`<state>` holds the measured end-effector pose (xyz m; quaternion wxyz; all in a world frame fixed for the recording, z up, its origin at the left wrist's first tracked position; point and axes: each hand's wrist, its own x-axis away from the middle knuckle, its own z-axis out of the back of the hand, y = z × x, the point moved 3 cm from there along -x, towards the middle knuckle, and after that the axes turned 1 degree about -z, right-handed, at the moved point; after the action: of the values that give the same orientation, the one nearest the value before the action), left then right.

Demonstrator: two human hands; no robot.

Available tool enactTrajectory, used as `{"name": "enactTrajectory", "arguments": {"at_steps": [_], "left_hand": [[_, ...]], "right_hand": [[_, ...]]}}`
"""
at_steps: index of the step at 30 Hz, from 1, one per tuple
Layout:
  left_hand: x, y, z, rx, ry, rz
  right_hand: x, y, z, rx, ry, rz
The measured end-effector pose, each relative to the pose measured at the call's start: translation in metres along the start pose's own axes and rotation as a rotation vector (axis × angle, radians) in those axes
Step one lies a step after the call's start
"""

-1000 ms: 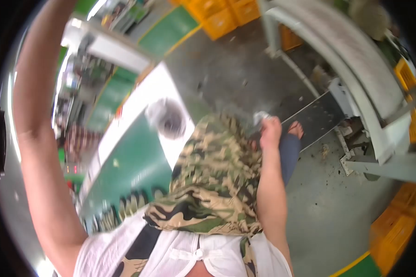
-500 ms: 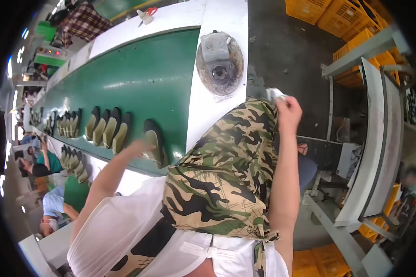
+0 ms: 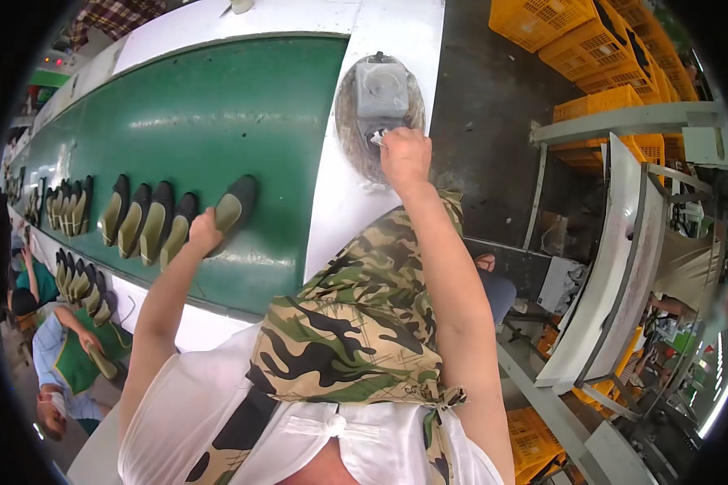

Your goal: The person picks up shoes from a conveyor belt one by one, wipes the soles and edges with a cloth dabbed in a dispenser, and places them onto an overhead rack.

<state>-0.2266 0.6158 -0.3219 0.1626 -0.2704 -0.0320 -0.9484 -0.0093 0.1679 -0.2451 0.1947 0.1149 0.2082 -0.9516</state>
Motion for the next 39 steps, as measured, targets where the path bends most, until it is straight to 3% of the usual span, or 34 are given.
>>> {"name": "enactTrajectory", "arguments": {"at_steps": [7,16,19,22,25,26,28,31,32,33,35,37,39], "left_hand": [[-0.015,0.024,0.040,-0.117,-0.279,0.111],[-0.029,0.016,0.053,-0.006,-0.302,0.034],[-0.019,0.029,0.077,0.426,-0.227,0.086],[-0.021,0.047,0.071,1.409,-0.389,0.003],[-0.013,0.085,0.087,1.719,-0.330,-0.229],[-0.012,0.098,0.090,1.779,-0.232,-0.268],[0.002,0.126,0.107,1.764,-0.050,-0.358],[0.021,0.155,0.127,1.468,0.106,-0.518],[0.010,0.154,0.114,1.251,0.238,-0.637],[0.026,0.170,0.136,0.643,0.582,-0.793],[0.035,0.190,0.148,0.124,0.897,-0.990],[0.042,0.203,0.149,1.287,0.205,-0.861],[0.056,0.214,0.158,1.426,0.148,-0.902]], "right_hand": [[-0.006,-0.005,-0.016,0.103,-0.069,0.010],[-0.004,-0.008,-0.004,0.137,-0.039,0.093],[0.000,-0.005,-0.004,0.190,-0.084,0.110],[0.000,0.006,-0.002,-0.019,-0.144,-0.281],[0.004,0.030,-0.006,-0.210,-0.202,-0.643],[0.006,0.033,-0.002,-0.202,-0.192,-0.665],[0.010,0.036,0.010,-0.184,-0.173,-0.717],[0.019,0.033,0.021,-0.588,-0.156,-0.797],[0.022,0.029,0.022,-0.789,-0.147,-0.796],[0.024,0.020,0.025,-0.990,-0.134,-0.785],[0.026,-0.004,0.037,-1.286,-0.098,-0.745],[0.022,-0.033,0.056,-1.477,-0.058,-0.694],[0.020,-0.049,0.072,-1.475,-0.003,-0.628]]}}
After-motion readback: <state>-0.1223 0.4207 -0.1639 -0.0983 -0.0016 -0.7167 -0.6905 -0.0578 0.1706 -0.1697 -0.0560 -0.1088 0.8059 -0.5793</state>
